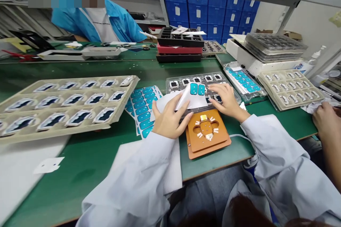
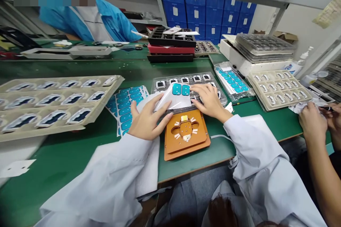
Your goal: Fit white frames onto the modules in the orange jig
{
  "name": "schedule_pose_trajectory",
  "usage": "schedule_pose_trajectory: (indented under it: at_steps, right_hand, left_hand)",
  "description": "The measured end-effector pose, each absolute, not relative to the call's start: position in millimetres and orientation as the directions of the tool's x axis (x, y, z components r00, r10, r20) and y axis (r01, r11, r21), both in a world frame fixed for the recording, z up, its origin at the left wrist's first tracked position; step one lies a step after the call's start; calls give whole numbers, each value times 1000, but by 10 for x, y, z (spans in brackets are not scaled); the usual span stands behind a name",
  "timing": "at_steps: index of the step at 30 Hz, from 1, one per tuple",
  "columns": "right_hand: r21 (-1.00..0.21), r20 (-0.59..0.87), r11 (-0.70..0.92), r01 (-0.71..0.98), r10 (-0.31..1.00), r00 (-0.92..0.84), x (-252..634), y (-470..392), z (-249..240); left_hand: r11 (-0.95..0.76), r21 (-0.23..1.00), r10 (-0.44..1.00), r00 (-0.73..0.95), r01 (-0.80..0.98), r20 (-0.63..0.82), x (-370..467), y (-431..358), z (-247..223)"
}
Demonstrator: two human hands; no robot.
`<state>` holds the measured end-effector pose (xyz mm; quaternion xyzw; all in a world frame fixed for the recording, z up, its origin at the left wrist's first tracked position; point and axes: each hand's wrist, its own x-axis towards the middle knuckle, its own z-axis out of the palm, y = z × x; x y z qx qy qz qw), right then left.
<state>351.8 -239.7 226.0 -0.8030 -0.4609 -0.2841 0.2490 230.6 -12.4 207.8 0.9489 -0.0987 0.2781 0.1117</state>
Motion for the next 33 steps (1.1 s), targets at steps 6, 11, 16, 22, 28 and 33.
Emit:
schedule_pose_trajectory:
  at_steps: [6,11,16,22,28,33]
  right_hand:
    - [-148,764,-386,910,541,353,3481,-2380,2296]
    - [-135,760,-422,896,536,367,3406,-2360,2322]
    - [-149,743,-381,912,565,358,3362,-2371,2355]
    - [-184,797,-156,970,554,241,3208,-2428,2446]
    - [-272,803,3,962,552,225,3039,-2454,2477]
    - [-378,734,92,921,636,238,3016,-2457,2429]
  left_hand:
    - [-916,3,-319,735,-400,598,2352,-68,2084]
    - [-919,49,-293,760,-392,580,2309,-136,2137]
    - [-957,130,-151,824,-261,546,2275,-211,2154]
    - [-978,184,-3,892,-97,453,2275,-212,2171]
    - [-972,217,1,914,-95,406,2320,-150,2170]
    - [-960,245,-39,933,-135,358,2347,-130,2139]
